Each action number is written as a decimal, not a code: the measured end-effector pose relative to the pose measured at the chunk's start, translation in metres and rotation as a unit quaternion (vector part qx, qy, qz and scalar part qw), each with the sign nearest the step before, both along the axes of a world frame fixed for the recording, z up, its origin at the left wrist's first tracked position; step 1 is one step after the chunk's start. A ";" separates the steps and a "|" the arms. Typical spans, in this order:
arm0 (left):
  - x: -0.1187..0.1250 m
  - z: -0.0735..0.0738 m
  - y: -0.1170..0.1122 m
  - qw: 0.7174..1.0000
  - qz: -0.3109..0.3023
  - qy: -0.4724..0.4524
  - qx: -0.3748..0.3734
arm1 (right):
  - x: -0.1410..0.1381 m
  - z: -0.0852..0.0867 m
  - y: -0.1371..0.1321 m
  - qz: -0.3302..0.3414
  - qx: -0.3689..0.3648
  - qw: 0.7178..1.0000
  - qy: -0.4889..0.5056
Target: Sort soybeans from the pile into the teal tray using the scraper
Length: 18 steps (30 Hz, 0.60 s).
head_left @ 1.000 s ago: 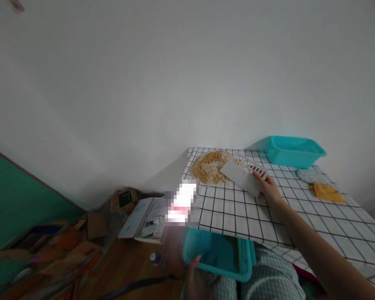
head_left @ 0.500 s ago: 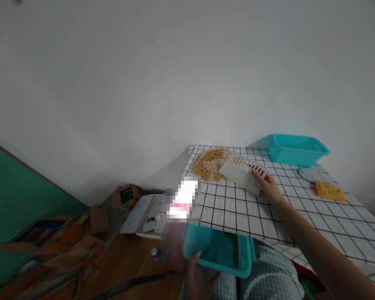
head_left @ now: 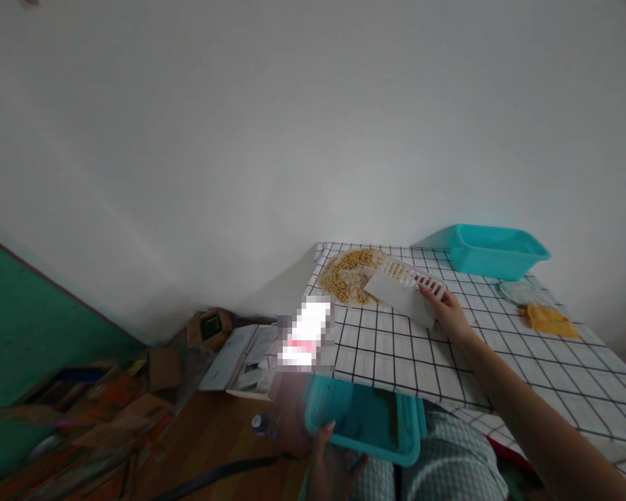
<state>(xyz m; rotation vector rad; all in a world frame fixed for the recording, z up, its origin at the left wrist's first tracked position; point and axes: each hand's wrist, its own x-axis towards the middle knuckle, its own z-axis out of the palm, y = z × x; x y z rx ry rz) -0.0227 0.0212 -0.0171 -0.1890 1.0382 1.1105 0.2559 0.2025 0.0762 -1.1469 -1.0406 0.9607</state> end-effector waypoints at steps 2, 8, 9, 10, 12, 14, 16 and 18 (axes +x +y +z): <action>0.000 0.000 0.000 1.000 -0.002 0.000 0.001 | 0.000 -0.001 0.000 -0.006 -0.003 1.000 -0.003; -0.003 -0.007 0.001 1.000 -0.010 -0.014 0.006 | 0.000 -0.003 0.001 0.023 -0.009 1.000 -0.011; -0.003 -0.009 0.001 1.000 -0.010 -0.017 0.008 | 0.000 -0.003 0.001 0.022 -0.008 1.000 -0.013; -0.004 -0.009 0.001 1.000 -0.010 -0.018 0.010 | 0.000 -0.002 0.001 0.018 -0.007 1.000 -0.014; -0.004 -0.009 0.000 1.000 -0.010 -0.019 0.012 | 0.001 -0.002 0.000 -0.002 -0.004 1.000 -0.012; -0.004 -0.007 0.000 0.999 -0.013 -0.028 0.012 | 0.003 -0.002 0.001 -0.033 0.003 0.999 -0.005; -0.004 -0.005 0.000 0.999 -0.019 -0.039 0.012 | 0.006 -0.003 0.002 -0.061 0.009 0.998 0.001; -0.003 -0.002 0.000 0.999 -0.019 -0.035 0.008 | 0.008 -0.004 0.003 -0.072 0.011 0.997 0.003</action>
